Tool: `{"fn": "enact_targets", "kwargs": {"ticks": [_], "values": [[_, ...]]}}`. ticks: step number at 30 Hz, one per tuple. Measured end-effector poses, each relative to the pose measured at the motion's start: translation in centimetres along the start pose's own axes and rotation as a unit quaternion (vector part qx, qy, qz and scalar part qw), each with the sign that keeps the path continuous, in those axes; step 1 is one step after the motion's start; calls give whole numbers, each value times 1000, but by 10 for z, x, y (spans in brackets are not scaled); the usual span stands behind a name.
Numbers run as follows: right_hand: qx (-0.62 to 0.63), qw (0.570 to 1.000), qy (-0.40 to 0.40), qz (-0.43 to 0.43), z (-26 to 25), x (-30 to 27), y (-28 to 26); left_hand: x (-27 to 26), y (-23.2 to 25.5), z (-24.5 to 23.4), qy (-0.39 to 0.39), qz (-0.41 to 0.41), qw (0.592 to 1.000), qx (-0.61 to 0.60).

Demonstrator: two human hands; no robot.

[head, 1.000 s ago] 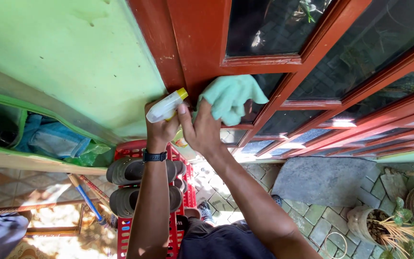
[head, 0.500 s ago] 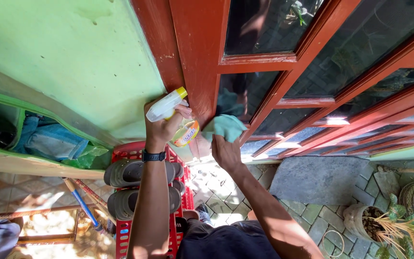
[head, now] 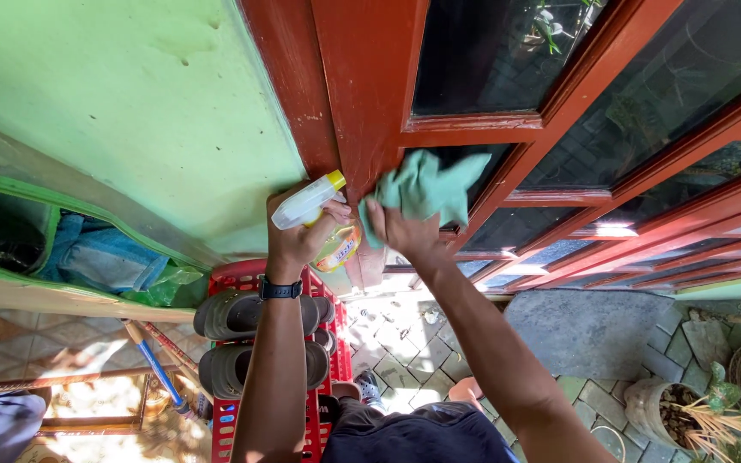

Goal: Cleaning the glass panels of a wooden door using a spray cleaner and a cloth.

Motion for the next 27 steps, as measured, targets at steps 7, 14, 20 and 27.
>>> {"fn": "enact_targets", "kwargs": {"ticks": [7,14,20,27], "values": [[-10,941,-339,13,-15,-158,-2,-2,0,-1,-14,-9,1000,3],[41,995,-55,69,-66,-21,10,-4,-5,0,-8,-19,999,-29],[99,979,-14,177,-28,47,45,-5,-11,-3,12,-36,999,22],[-72,985,-138,78,0,-67,38,1,7,3,-15,12,1000,10]]}}
Point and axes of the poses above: each hand's wrist, its own x-axis towards the middle knuckle, its own z-axis out of the palm, y = z × x, the point moved 4 cm from there along x, towards the middle knuckle, and after that the axes turned 11 degrees about y, right-handed, at the moved point
